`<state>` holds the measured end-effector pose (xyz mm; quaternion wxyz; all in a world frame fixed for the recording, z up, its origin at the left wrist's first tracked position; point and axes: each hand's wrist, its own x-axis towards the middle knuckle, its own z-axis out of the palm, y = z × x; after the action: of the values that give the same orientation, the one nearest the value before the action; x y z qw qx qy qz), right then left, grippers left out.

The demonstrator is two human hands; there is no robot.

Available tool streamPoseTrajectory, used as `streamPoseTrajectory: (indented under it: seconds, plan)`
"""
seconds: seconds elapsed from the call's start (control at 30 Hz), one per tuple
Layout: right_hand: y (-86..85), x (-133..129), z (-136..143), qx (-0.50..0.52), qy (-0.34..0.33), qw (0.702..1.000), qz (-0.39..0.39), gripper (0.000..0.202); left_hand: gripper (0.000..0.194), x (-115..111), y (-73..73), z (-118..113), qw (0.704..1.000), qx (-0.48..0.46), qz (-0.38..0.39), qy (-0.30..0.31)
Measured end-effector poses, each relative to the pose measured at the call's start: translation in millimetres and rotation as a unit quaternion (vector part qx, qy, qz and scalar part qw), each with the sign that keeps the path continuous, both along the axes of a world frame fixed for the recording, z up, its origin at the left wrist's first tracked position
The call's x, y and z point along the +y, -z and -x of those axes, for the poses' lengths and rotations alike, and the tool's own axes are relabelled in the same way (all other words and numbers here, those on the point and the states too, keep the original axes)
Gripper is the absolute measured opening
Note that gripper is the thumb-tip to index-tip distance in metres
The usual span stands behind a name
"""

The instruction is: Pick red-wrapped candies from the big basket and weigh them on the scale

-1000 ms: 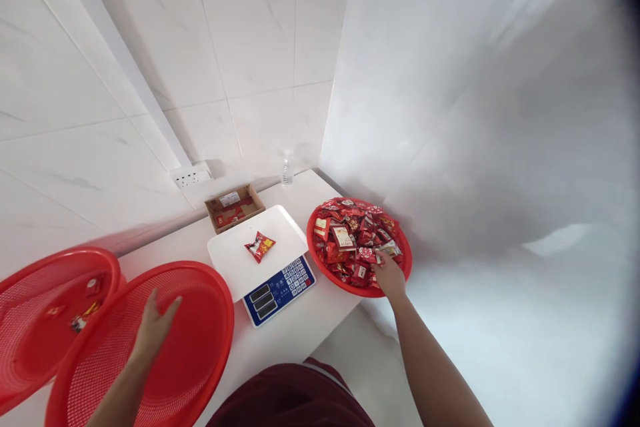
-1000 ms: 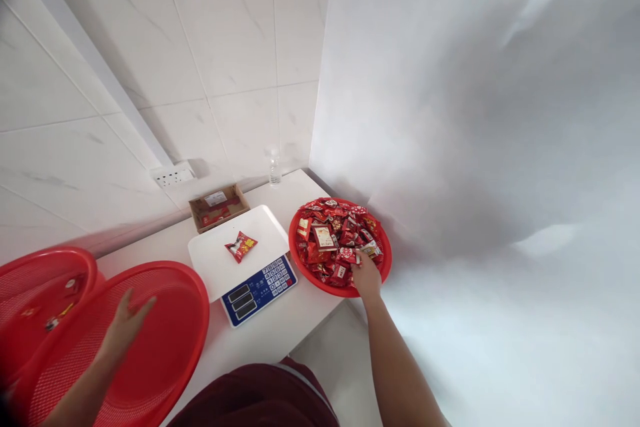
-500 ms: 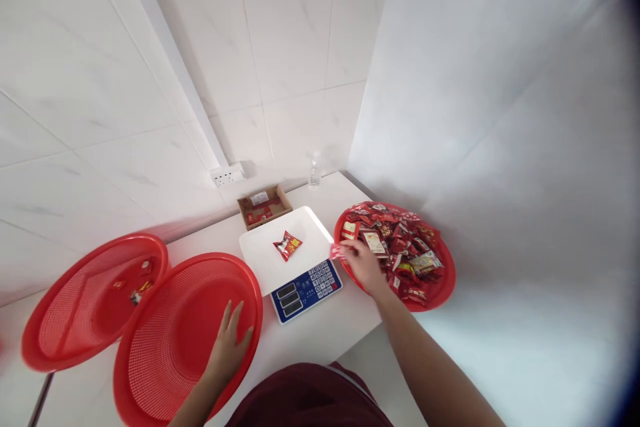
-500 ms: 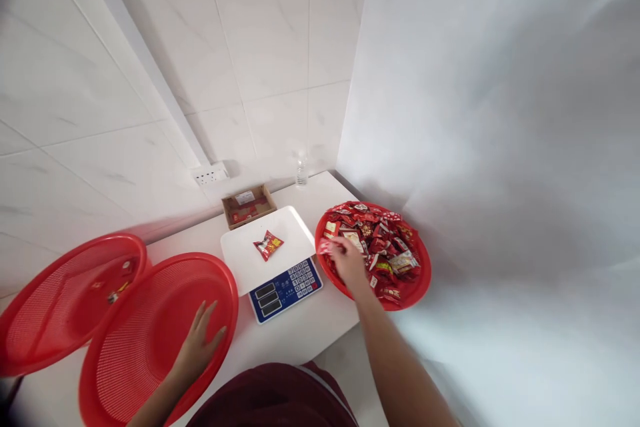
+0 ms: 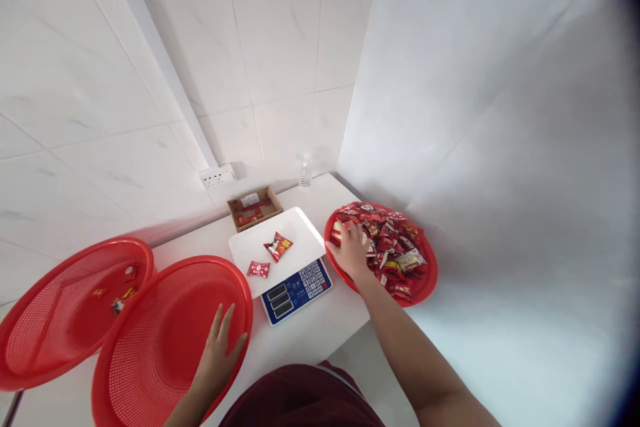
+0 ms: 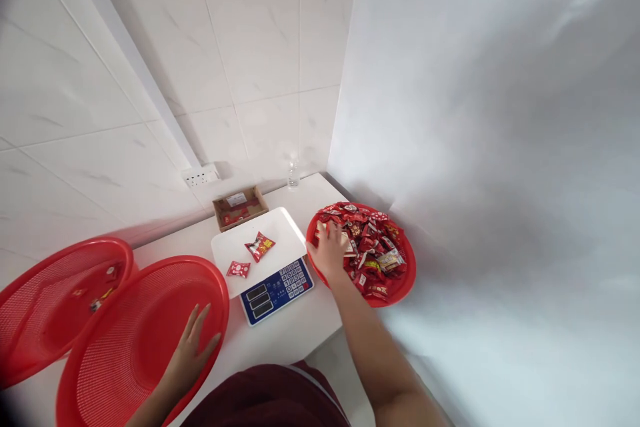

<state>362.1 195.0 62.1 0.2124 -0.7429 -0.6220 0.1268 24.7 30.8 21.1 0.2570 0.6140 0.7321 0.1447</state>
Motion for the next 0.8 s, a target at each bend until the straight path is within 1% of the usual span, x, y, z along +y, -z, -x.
streamPoseTrajectory:
  seconds: [0.03,0.1,0.17,0.23,0.3,0.37,0.43,0.53,0.6,0.67,0.73,0.8]
  plan:
    - [3.6,-2.4,-18.3,-0.023,0.027,0.998,0.045,0.069,0.069,-0.9,0.7,-0.4,1.000,0.009,-0.006,0.015]
    - [13.7,-9.9,-48.1,-0.046,0.058,0.992,0.104,0.077,0.071,-1.5,2.1,-1.2,0.998,0.034,-0.012,0.044]
    - [23.9,-18.8,-68.5,-0.051,0.078,0.989,0.116,0.082,0.070,-0.4,2.9,-1.7,0.996,0.057,-0.006,0.063]
    - [31.7,-26.5,-82.1,-0.039,0.072,0.992,0.092,0.082,0.070,1.6,2.3,-2.1,0.995,0.074,0.007,0.067]
    - [37.3,-31.4,-92.7,-0.017,0.047,0.998,0.049,0.077,0.072,3.3,0.2,-2.0,0.994,0.089,0.021,0.063]
    - [42.0,-32.7,-102.4,-0.002,0.035,0.999,0.004,0.070,0.073,4.3,-2.8,-0.7,0.993,0.103,0.033,0.056]
    - [46.1,-30.7,-111.4,0.006,0.040,0.999,-0.033,0.063,0.076,4.3,-5.4,3.1,0.992,0.110,0.051,0.035]
    - [48.4,-22.5,-120.8,0.023,0.059,0.996,-0.061,0.056,0.080,2.8,-6.3,14.4,0.991,0.097,0.084,-0.020]
    - [46.0,-14.6,-122.3,0.028,0.091,0.994,-0.058,0.055,0.080,0.9,-4.2,24.0,0.992,0.080,0.091,-0.046]
    - [40.8,-5.4,-118.8,0.016,0.123,0.991,-0.045,0.056,0.078,-1.3,-0.7,32.0,0.993,0.066,0.083,-0.057]
    - [33.8,5.2,-110.6,-0.003,0.118,0.992,-0.036,0.056,0.075,-3.2,3.2,36.2,0.994,0.056,0.073,-0.062]
    - [25.5,17.7,-99.4,-0.019,0.089,0.996,-0.022,0.057,0.072,-3.8,7.0,36.2,0.995,0.052,0.060,-0.067]
